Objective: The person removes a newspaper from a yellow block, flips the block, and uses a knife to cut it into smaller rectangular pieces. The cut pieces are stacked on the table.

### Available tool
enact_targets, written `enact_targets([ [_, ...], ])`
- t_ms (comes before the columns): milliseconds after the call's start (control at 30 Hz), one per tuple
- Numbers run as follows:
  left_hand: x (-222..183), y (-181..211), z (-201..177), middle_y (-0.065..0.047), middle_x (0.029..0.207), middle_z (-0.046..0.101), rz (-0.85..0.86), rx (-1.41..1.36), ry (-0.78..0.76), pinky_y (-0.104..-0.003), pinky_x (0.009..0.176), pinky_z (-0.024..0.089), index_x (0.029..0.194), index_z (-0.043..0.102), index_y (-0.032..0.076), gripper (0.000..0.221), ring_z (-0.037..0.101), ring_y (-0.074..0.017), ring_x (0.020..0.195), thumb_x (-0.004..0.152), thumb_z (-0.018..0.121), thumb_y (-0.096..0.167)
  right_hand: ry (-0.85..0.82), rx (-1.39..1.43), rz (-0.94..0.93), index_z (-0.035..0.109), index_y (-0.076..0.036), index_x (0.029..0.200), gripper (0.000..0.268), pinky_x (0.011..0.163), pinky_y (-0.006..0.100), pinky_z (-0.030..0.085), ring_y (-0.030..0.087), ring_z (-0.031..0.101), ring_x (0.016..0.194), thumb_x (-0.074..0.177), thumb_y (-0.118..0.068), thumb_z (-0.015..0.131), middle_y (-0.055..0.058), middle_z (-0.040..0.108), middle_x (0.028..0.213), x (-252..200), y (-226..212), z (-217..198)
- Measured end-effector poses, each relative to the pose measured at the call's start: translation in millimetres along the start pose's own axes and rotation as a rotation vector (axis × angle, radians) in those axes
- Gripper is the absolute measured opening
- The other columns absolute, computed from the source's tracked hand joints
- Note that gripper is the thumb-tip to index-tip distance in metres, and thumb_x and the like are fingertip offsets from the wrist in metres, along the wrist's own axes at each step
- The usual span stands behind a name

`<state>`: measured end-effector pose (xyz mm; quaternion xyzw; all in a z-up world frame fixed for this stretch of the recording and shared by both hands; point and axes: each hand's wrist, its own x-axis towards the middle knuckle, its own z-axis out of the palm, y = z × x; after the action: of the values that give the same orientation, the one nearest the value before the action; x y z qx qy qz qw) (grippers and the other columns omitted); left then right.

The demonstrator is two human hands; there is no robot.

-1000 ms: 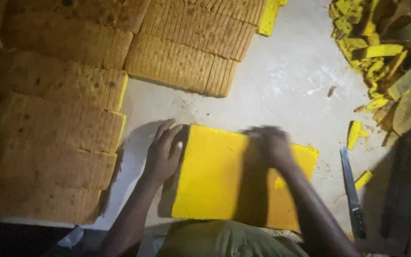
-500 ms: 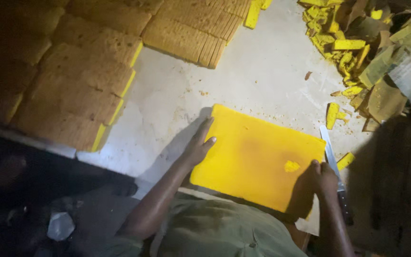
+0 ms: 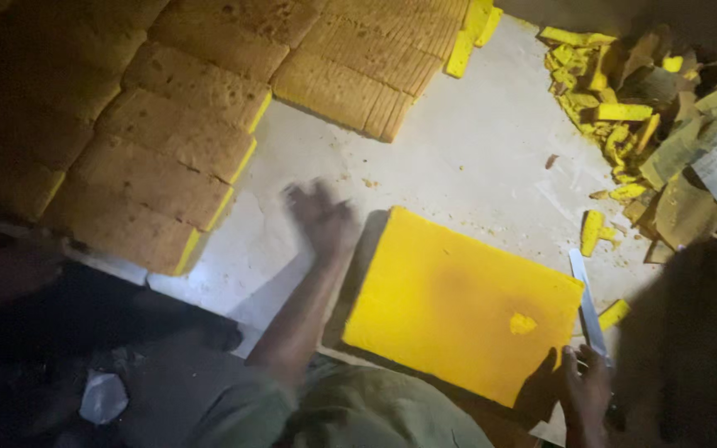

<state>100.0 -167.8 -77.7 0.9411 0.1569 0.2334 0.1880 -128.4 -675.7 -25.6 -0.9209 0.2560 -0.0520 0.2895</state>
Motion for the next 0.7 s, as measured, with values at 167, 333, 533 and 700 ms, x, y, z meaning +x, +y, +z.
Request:
enact_targets([
  [167,52,116,70,-0.019,0.143,0.062,0.253,-0.933,-0.836,-0.045,0.118,0.04,0.143,0.06,0.006,0.045,0.055,-0.0328,0.138,0.105,0.057,0.031,0.171,-0.241,-0.109,0.063,0.006,0.13,0.047,0.091,0.048,0.053,0.038,0.065,0.103,0.099,-0.027,0.075,0.027,0.066,0.116,9,-81,26],
  [333,86,73,32,-0.019,0.146,0.06,0.279,-1.125,-0.625,-0.045,0.121,0.041,0.137,0.061,0.003,0.038,0.053,-0.0341,0.142,0.1,0.059,0.006,0.074,0.036,-0.24,0.068,0.002,0.12,0.038,0.099,0.043,0.054,0.034,0.07,0.112,0.093,-0.023,0.078,0.021,0.073,0.118,39,-251,107],
  [533,130,-28,-18,-0.028,0.152,0.045,0.553,-0.443,-0.607,-0.052,0.121,0.034,0.132,0.06,-0.002,0.043,0.036,-0.0448,0.148,0.091,0.062,0.01,-0.486,0.119,-0.43,0.066,-0.002,0.124,0.035,0.088,0.041,0.059,0.033,0.071,0.105,0.091,-0.012,0.07,0.02,0.071,0.12,81,-391,195],
  [700,127,-27,-23,-0.028,0.154,0.043,0.538,-0.46,-0.654,-0.053,0.122,0.034,0.133,0.057,-0.004,0.046,0.036,-0.0449,0.148,0.092,0.065,0.015,-0.901,0.128,-0.24,0.073,-0.009,0.118,0.026,0.085,0.039,0.059,0.032,0.073,0.099,0.096,-0.022,0.067,0.014,0.076,0.112,149,-352,224],
])
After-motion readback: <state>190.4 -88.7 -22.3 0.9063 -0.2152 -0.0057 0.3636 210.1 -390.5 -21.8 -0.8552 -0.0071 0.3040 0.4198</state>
